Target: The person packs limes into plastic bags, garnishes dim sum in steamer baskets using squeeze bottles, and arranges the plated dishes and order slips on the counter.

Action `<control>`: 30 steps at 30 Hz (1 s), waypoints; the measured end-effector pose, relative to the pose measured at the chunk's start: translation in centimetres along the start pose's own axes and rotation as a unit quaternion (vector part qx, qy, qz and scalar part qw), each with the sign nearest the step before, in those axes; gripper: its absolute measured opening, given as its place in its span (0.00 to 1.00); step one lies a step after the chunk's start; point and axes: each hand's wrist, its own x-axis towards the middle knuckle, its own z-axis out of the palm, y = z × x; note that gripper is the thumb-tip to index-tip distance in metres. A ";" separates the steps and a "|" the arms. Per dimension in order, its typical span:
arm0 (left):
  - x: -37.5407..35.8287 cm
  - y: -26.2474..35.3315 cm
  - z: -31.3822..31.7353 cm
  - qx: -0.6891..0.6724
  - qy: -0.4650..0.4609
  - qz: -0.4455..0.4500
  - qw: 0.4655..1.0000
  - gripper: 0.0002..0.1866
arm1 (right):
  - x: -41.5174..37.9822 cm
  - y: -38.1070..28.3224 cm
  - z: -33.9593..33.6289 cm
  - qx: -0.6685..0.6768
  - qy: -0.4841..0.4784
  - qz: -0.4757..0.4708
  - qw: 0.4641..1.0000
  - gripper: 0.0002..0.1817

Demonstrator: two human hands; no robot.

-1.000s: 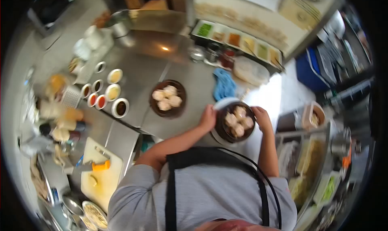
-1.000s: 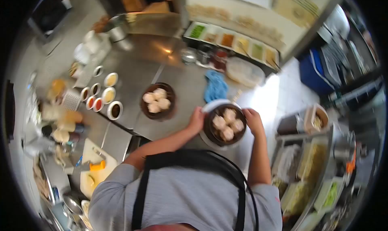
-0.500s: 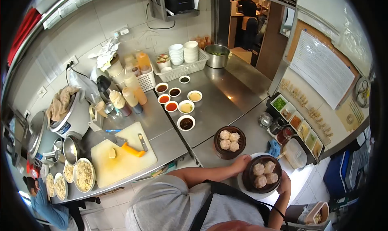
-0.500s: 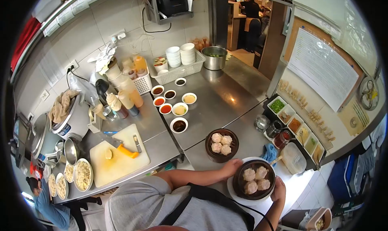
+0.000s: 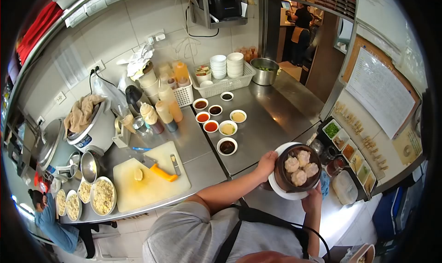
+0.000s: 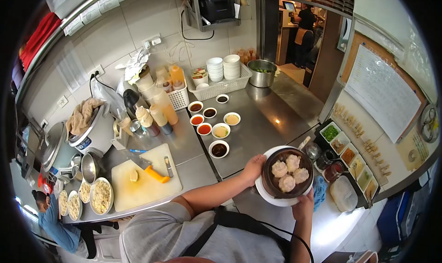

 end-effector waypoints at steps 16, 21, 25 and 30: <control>2.0 13.7 -13.4 -0.019 0.037 0.060 0.997 0.18 | 17.2 2.9 4.4 0.002 0.010 -0.025 1.000 0.32; -1.5 16.3 -18.6 -0.017 0.048 0.114 0.992 0.16 | 21.6 3.8 3.9 0.017 0.031 -0.023 0.999 0.32; -3.3 16.7 -20.8 -0.002 0.103 0.123 0.987 0.15 | 24.5 5.0 2.9 0.026 0.055 -0.010 0.998 0.31; -2.5 16.8 -22.1 0.001 0.134 0.137 0.981 0.12 | 26.8 6.7 1.0 -0.011 0.089 0.031 0.996 0.31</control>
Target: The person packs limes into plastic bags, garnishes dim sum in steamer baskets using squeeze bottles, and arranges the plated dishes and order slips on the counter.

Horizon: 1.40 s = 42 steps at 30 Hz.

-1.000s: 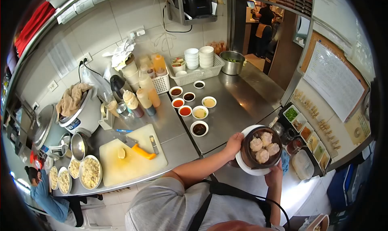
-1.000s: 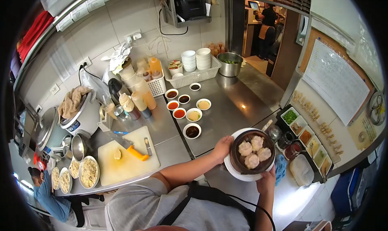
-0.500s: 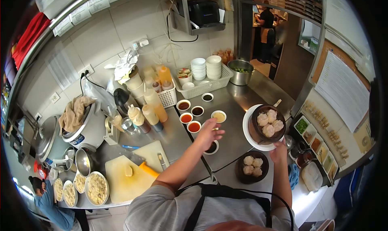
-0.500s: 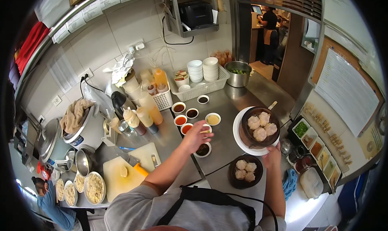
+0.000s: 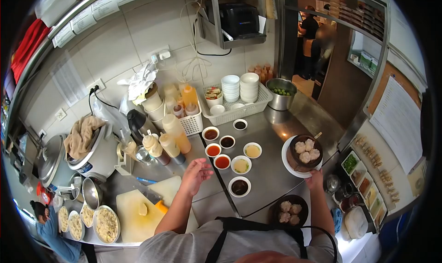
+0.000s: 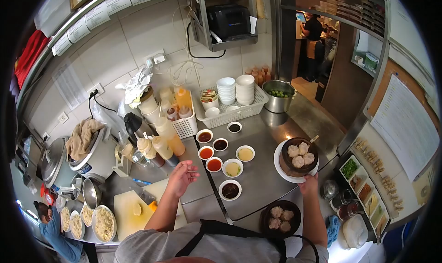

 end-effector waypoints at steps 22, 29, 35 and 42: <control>1.8 -1.6 1.9 0.073 -0.018 0.002 0.997 0.09 | 2.2 1.7 -0.8 -0.117 0.059 0.025 0.991 0.27; 1.8 -2.0 1.9 0.079 -0.023 -0.003 0.997 0.09 | 2.1 0.7 -1.3 -0.247 0.076 0.084 0.962 0.20; 1.4 -1.9 2.5 0.103 -0.011 0.006 0.995 0.10 | 4.1 1.7 -3.6 -0.314 0.064 0.093 0.943 0.11; 0.5 -2.9 3.1 0.117 -0.013 0.017 0.993 0.11 | 1.3 -6.3 -1.9 -0.372 -0.006 -0.025 0.928 0.09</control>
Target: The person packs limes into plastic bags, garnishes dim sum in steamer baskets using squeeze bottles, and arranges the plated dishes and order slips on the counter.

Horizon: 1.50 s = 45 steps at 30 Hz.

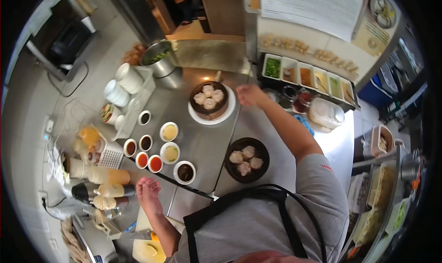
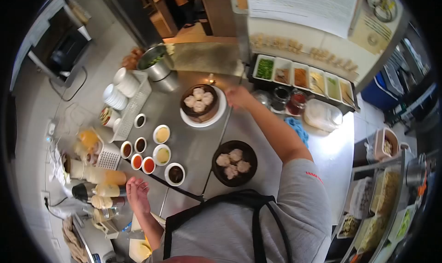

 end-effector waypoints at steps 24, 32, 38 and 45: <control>-5.2 -6.1 7.8 0.109 -0.106 -0.129 0.980 0.15 | 4.1 -6.9 -29.0 -0.795 0.305 -0.176 0.493 0.12; -9.4 -7.3 5.8 0.192 -0.079 0.009 0.978 0.14 | 14.5 -7.4 -35.0 -0.694 0.374 -0.014 0.615 0.24; -18.0 -4.5 0.5 0.112 0.107 -0.028 0.988 0.14 | 8.0 -12.3 -21.2 -0.621 0.289 -0.352 0.638 0.23; -30.2 -3.0 -9.9 0.144 0.402 0.163 0.889 0.06 | -4.7 -15.1 2.2 -0.419 0.094 -0.444 0.786 0.21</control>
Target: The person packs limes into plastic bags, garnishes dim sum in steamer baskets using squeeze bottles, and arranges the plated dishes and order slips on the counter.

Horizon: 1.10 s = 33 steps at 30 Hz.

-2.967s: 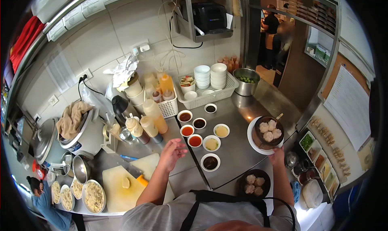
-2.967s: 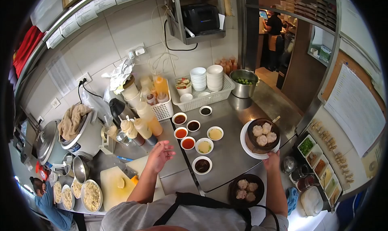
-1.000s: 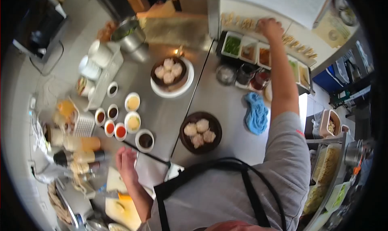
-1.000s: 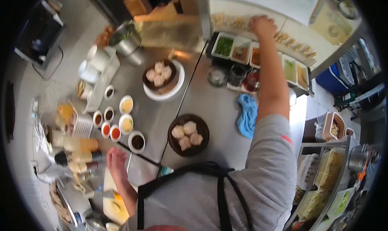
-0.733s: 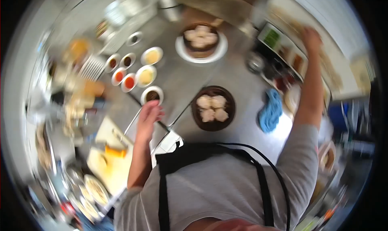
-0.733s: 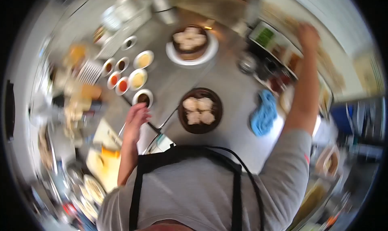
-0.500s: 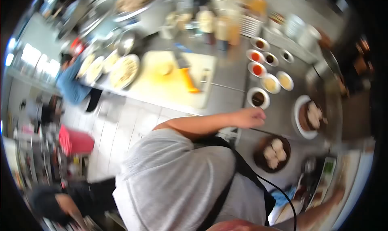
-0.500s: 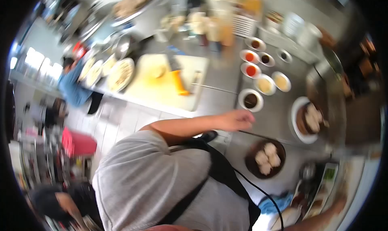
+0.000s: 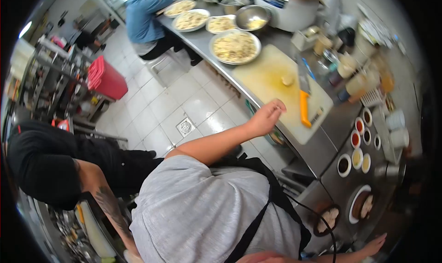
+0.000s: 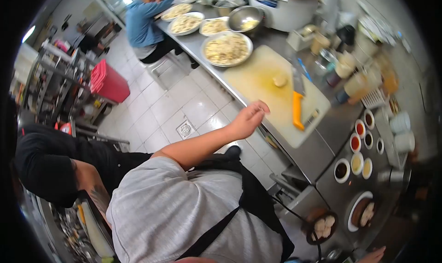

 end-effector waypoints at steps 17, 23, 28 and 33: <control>-15.4 4.3 -56.9 0.012 0.615 -0.050 0.787 0.25 | -45.6 -79.2 14.1 0.612 -0.743 -0.026 0.270 0.13; -17.6 2.6 -69.5 0.040 0.601 -0.097 0.792 0.22 | -59.2 -97.8 15.8 0.508 -0.832 -0.102 0.196 0.10; -21.9 -1.8 -83.6 0.081 0.647 -0.219 0.726 0.21 | -72.7 -115.0 18.0 0.419 -0.880 -0.147 0.170 0.09; -41.3 -21.1 -90.0 0.238 0.643 -0.492 0.537 0.22 | -87.0 -133.1 12.8 0.333 -0.925 -0.146 0.108 0.08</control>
